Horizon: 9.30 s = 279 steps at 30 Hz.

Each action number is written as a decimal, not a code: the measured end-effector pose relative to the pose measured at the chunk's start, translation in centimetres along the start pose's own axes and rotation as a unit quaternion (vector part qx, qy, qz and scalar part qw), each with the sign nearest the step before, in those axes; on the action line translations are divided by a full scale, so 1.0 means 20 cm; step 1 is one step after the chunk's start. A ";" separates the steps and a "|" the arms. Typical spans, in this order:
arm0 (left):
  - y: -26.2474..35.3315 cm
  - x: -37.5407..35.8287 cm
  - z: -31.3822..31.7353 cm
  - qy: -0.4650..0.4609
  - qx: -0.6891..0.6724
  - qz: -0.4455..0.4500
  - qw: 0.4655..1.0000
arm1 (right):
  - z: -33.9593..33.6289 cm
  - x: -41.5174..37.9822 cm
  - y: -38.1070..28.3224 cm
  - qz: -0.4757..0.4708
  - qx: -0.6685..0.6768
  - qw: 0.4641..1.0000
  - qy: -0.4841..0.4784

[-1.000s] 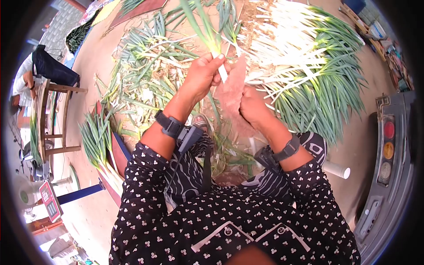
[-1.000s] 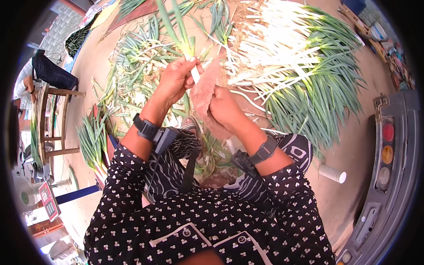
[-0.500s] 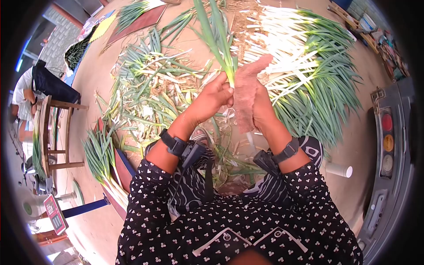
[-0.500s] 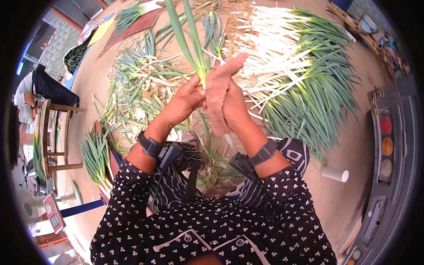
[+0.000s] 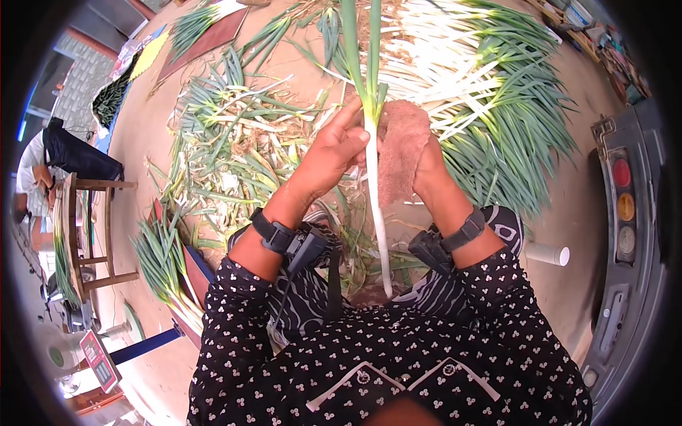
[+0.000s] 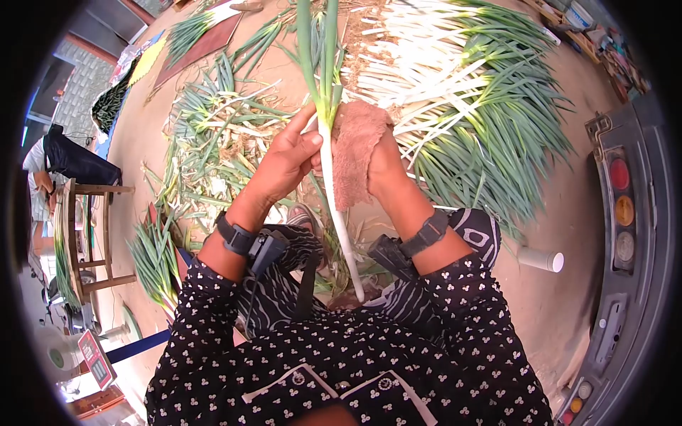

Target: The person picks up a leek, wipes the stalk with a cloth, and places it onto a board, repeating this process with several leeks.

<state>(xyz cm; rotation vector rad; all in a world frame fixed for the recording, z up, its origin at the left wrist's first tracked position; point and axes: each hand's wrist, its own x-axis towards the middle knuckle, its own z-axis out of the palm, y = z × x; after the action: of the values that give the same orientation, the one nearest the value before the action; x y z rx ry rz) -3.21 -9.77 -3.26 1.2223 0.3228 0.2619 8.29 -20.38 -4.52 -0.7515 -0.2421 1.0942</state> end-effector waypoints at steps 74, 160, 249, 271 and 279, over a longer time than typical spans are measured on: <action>0.33 -0.50 -0.35 0.291 0.498 0.171 0.799 | -0.22 0.53 -0.11 -0.048 0.000 0.997 -0.061; -0.93 1.61 -0.07 -0.010 0.637 -0.069 0.767 | -0.50 -0.25 -0.91 -0.280 -0.628 0.692 0.218; 0.15 0.04 -0.18 0.274 -0.265 0.141 0.913 | 0.34 -0.13 -0.03 -0.077 -0.748 0.614 -0.240; 0.14 0.05 -0.34 0.031 -0.378 0.217 0.900 | 0.27 -0.14 -0.01 -0.157 -0.735 0.578 -0.319; 0.17 0.03 -0.27 0.136 -0.371 0.203 0.896 | 0.27 -0.21 -0.03 -0.190 -0.671 0.670 -0.255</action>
<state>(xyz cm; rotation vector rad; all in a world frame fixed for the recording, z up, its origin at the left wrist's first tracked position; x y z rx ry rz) -4.74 -3.73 -1.68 0.4741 0.1727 0.8428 3.98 -21.92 0.60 -1.5659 -1.7546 0.5289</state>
